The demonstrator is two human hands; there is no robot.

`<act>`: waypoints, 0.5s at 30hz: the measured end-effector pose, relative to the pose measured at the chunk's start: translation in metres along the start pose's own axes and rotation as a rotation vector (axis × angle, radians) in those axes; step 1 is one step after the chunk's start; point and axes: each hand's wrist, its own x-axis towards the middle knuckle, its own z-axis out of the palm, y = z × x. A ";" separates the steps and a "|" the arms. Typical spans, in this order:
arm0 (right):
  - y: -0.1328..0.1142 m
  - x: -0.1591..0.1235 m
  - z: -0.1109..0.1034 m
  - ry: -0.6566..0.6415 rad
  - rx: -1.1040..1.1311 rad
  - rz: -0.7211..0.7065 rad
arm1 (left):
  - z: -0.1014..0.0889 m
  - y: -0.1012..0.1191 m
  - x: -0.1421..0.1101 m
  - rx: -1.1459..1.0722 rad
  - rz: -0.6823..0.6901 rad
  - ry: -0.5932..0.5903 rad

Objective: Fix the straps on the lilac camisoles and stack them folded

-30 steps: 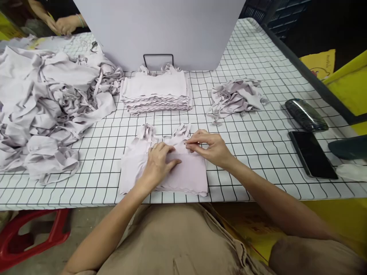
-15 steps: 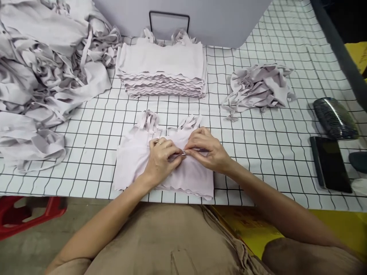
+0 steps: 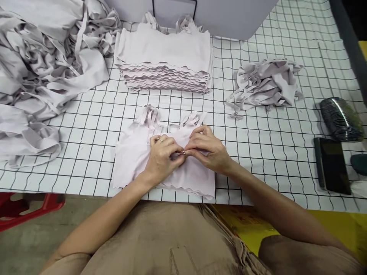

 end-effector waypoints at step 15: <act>0.001 -0.001 0.002 0.044 -0.030 -0.117 | -0.002 0.001 -0.001 0.030 0.028 0.013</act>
